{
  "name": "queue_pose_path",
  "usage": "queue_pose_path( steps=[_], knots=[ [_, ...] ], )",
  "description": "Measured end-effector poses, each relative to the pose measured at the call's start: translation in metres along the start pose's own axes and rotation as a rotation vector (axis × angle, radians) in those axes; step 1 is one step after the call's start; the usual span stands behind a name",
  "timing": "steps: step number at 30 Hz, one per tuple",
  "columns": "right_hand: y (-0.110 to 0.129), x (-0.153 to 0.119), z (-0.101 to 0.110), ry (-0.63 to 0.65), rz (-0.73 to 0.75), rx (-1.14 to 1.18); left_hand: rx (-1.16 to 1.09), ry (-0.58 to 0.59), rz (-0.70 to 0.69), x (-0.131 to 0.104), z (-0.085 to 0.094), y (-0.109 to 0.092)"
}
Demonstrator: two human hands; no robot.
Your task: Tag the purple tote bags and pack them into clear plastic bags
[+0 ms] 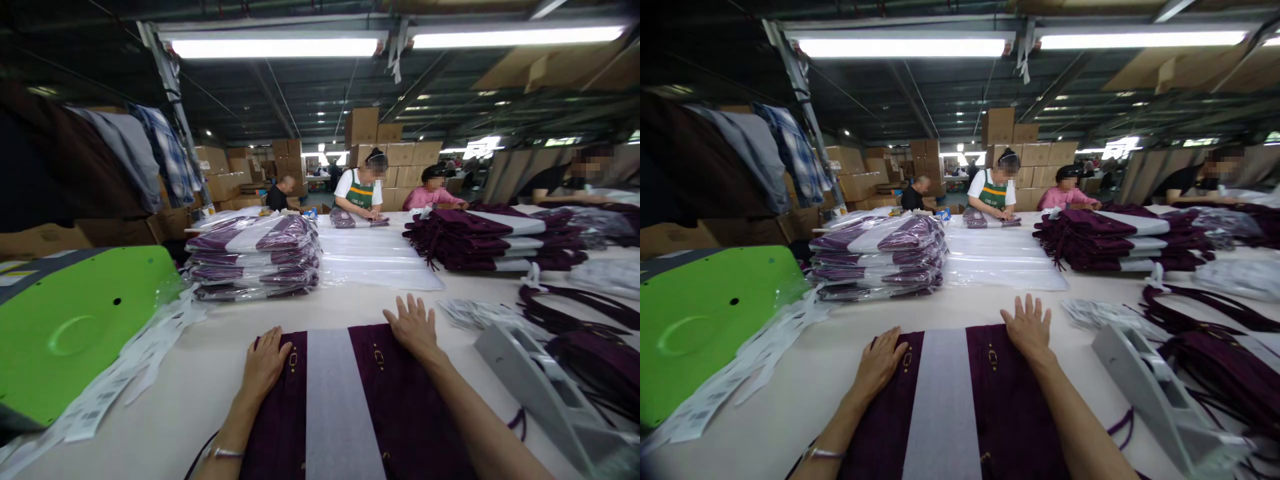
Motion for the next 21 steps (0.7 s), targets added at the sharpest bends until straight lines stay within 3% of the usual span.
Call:
queue_pose_path(
  steps=[3, 5, 7, 10, 12, 14, 18, 21],
  knots=[
    [0.032, 0.017, 0.05, -0.143, 0.054, 0.186, -0.019, 0.02, 0.014, 0.001, -0.002, 0.001],
    [0.04, 0.019, 0.058, -0.224, 0.059, 0.279, -0.037, 0.037, 0.043, 0.0, -0.006, 0.003],
    [0.038, 0.013, 0.038, -0.238, 0.061, 0.259, -0.051, 0.052, 0.074, -0.002, -0.01, 0.006],
    [0.025, 0.002, -0.02, -0.134, 0.081, 0.16, -0.045, 0.107, 0.076, -0.003, -0.018, 0.007],
    [0.016, -0.002, -0.047, -0.094, 0.096, 0.125, -0.005, 0.146, 0.038, 0.0, -0.023, 0.007],
    [0.011, -0.003, -0.056, -0.099, 0.096, 0.103, 0.066, 0.165, -0.015, 0.006, -0.024, 0.009],
    [0.011, 0.0, -0.053, -0.089, 0.096, 0.11, 0.231, 0.23, -0.107, 0.023, -0.028, 0.023],
    [0.012, 0.002, -0.053, -0.108, 0.101, 0.141, 0.314, 0.174, -0.144, 0.051, -0.016, 0.019]
  ],
)
Point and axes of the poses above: each hand's wrist, its own x-axis towards the middle knuckle, its own z-axis out of the back of the hand, y = z × x, the point moved 9 cm from there along x, towards the middle knuckle, and after that the axes turned 2 degrees about -y, right-handed, at the moved point
